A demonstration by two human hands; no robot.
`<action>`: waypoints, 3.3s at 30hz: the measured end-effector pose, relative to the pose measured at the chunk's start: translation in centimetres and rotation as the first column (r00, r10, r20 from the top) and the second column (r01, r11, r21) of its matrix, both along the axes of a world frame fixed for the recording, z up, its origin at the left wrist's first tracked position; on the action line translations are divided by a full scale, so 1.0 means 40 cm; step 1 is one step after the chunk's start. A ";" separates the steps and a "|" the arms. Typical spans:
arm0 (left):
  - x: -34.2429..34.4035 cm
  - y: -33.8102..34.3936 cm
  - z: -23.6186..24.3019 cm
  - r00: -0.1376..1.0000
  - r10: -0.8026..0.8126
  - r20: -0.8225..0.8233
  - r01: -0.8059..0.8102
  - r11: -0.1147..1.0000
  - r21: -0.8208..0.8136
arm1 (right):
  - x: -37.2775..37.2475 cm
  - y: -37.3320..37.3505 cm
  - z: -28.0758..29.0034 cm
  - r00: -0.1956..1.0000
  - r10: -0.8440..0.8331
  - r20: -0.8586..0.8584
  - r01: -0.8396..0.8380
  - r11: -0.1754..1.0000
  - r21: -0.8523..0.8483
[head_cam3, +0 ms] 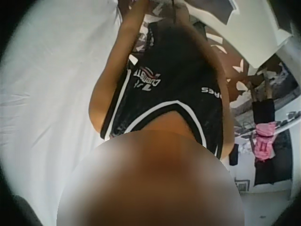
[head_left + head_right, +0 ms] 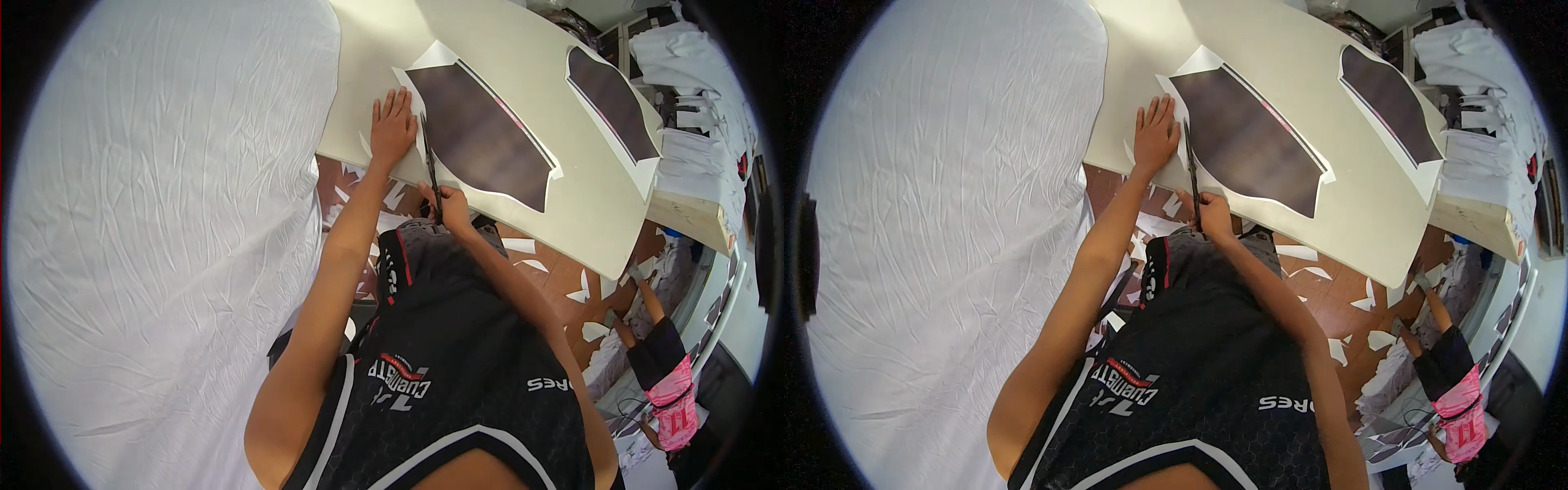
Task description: Cutting out printed garment patterns from a large sheet using scissors.
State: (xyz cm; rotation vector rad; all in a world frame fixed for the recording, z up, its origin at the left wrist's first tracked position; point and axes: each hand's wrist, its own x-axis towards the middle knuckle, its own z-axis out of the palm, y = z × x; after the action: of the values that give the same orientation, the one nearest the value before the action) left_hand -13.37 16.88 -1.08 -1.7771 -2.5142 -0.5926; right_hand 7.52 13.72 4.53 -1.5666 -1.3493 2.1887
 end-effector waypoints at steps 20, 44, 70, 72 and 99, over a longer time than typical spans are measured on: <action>-0.014 0.000 -0.012 1.000 0.019 -0.005 -0.019 1.000 0.021 | 0.041 -0.044 0.038 0.999 0.037 -0.023 -0.039 0.990 -0.134; 0.006 0.003 -0.013 1.000 -0.004 -0.007 0.004 0.999 0.040 | 0.028 0.004 -0.019 0.999 0.052 -0.001 -0.052 0.997 0.051; 0.008 0.005 -0.017 1.000 0.014 -0.009 -0.014 1.000 0.022 | 0.001 0.057 0.010 0.996 -0.023 -0.085 0.008 0.986 -0.169; 0.007 0.002 -0.017 1.000 0.018 0.002 -0.018 1.000 0.011 | 0.011 0.055 0.029 0.997 0.013 -0.070 -0.024 0.987 -0.158; -0.006 0.008 -0.015 0.999 0.006 -0.044 -0.005 1.000 0.020 | -0.021 0.105 -0.024 0.998 0.067 -0.001 -0.067 0.997 -0.029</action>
State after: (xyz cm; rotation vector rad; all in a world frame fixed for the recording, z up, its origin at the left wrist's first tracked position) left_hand -13.60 17.21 -1.67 -1.7565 -2.4750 -0.5691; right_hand 6.67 17.92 3.56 -1.5533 -1.3962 2.2560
